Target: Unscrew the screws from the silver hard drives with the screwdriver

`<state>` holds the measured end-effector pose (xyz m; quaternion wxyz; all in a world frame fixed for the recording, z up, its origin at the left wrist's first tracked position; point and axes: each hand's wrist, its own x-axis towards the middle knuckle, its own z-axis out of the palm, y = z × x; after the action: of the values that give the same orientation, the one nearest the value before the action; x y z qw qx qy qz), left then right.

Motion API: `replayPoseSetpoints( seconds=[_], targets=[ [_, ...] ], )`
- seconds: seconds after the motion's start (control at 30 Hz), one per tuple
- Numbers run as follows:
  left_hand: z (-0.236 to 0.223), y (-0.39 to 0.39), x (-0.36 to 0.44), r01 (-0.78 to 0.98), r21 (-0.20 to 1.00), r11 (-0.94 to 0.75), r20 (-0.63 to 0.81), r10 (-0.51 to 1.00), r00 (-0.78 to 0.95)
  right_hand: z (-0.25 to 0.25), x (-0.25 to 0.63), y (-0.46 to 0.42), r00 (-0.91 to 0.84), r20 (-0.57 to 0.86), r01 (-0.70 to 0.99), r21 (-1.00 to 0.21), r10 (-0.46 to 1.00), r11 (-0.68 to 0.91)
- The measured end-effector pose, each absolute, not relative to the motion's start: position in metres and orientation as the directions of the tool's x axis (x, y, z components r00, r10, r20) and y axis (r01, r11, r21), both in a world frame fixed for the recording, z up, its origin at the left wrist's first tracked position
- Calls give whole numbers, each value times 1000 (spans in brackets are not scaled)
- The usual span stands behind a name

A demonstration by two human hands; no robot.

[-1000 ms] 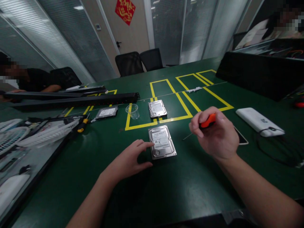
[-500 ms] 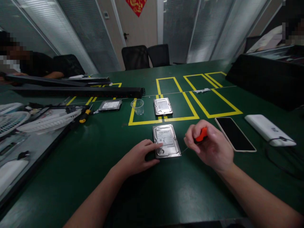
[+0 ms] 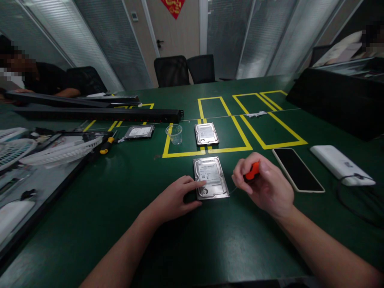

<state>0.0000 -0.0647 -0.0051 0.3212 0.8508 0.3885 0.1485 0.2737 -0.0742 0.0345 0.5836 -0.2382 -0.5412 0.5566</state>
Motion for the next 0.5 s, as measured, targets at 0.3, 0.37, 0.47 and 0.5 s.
replayPoseSetpoints(
  seconds=[0.3, 0.37, 0.47, 0.5],
  targets=[
    [-11, -63, -1, 554, 670, -494, 7, 751, 660, 36, 273, -76, -285, 376, -417, -877, 882, 239],
    [-12, -63, -2, 551, 668, -500, 13, 748, 663, 36, 273, -76, -300, 374, -425, -876, 877, 229],
    [-11, -63, -1, 557, 669, -493, 4, 751, 660, 36, 272, -78, -327, 368, -447, -872, 871, 200],
    [-10, -63, -1, 558, 670, -490, 2, 752, 659, 36, 272, -79, -338, 363, -453, -871, 868, 188]
  ],
)
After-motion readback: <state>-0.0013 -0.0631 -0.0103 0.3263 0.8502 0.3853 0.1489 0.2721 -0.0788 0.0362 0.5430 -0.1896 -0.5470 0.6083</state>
